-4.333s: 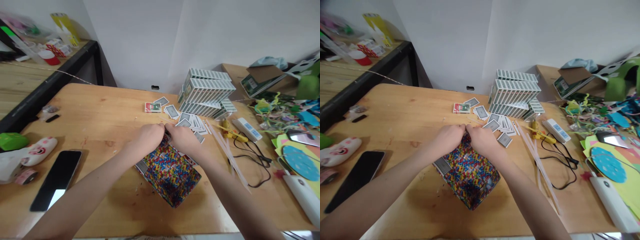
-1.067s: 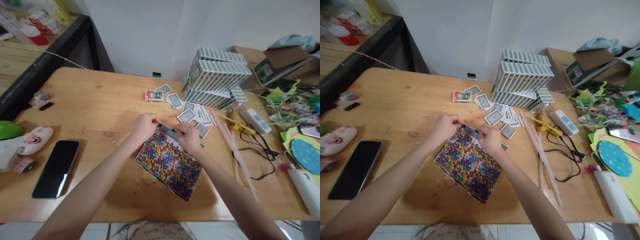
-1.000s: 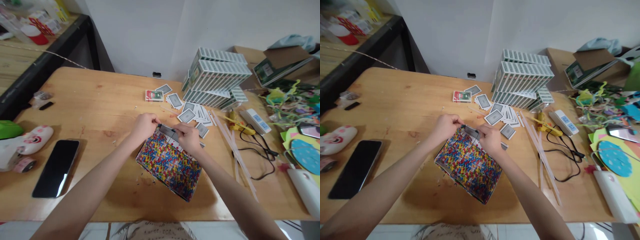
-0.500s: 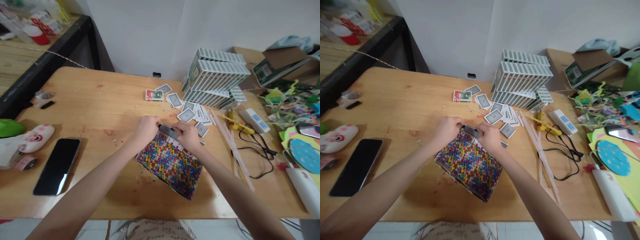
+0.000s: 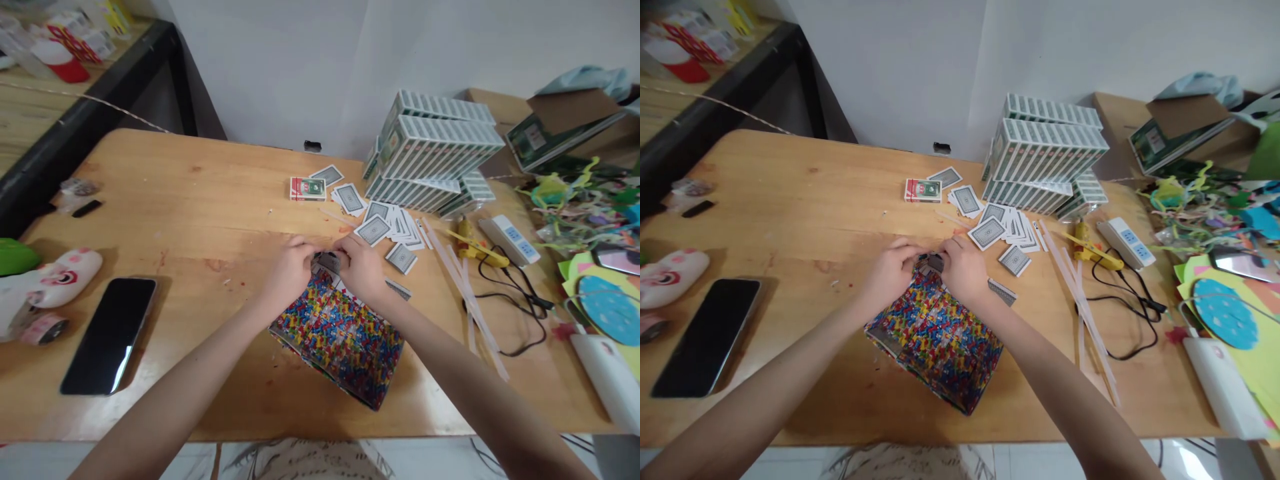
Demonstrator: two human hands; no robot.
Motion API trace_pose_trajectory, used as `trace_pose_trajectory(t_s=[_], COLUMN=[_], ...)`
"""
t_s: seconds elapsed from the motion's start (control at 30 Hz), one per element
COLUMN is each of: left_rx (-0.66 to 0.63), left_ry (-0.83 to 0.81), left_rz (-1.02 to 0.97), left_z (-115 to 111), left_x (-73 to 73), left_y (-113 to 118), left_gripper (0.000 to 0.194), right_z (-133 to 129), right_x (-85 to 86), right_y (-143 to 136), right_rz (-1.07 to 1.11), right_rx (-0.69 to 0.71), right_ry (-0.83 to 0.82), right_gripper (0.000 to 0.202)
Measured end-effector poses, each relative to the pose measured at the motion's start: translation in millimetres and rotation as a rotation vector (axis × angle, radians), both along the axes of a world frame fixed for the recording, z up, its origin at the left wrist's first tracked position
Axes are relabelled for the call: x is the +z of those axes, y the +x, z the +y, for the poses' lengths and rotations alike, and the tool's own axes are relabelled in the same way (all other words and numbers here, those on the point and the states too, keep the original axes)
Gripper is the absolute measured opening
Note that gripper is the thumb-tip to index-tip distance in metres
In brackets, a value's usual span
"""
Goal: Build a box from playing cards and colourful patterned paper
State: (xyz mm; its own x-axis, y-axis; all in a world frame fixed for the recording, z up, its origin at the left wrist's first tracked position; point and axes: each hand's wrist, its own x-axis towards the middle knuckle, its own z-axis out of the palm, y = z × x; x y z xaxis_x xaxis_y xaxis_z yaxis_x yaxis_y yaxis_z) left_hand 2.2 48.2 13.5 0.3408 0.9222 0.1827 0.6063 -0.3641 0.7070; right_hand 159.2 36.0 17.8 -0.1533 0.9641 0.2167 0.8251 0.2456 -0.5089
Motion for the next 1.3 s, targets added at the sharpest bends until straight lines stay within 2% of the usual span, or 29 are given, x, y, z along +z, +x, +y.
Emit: trace_pose_trajectory(t_s=[0.17,0.27,0.43,0.7,0.9,1.07,1.3], left_rx=[0.181,0.232,0.224,0.185,0.149,0.129,0.084], left_ry=[-0.058,-0.11,-0.083,-0.057,-0.028,0.007,0.042], left_rz=[-0.135,-0.138,-0.053,-0.04,0.002,0.084,0.203], left_z=[4.6,5.7,4.9,4.4,2.1,1.6,1.9], left_x=[-1.4,-3.3,-1.7,-1.5,0.3,3.9,6.6], left_y=[-5.4,-7.0,-5.3,-3.5,-3.2,-0.8,-0.3], left_gripper=[0.019,0.016,0.016,0.019,0.022,0.022,0.024], right_z=[10.5,16.7,14.7,8.7,8.2,5.4,-0.8], right_x=[4.7,6.7,7.7,9.3,11.5,8.4,9.5], right_y=[-7.1,-11.7,-13.8,-18.6,-25.4,-26.8,-28.1], right_rz=[-0.018,-0.046,-0.127,-0.164,-0.168,-0.073,-0.202], right_rx=[0.062,0.077,0.052,-0.034,-0.133,-0.106,-0.154], right_ry=[0.034,0.024,-0.012,-0.065,0.037,0.088,-0.042], right_gripper=[0.019,0.018,0.017,0.017,0.015,0.021,0.023])
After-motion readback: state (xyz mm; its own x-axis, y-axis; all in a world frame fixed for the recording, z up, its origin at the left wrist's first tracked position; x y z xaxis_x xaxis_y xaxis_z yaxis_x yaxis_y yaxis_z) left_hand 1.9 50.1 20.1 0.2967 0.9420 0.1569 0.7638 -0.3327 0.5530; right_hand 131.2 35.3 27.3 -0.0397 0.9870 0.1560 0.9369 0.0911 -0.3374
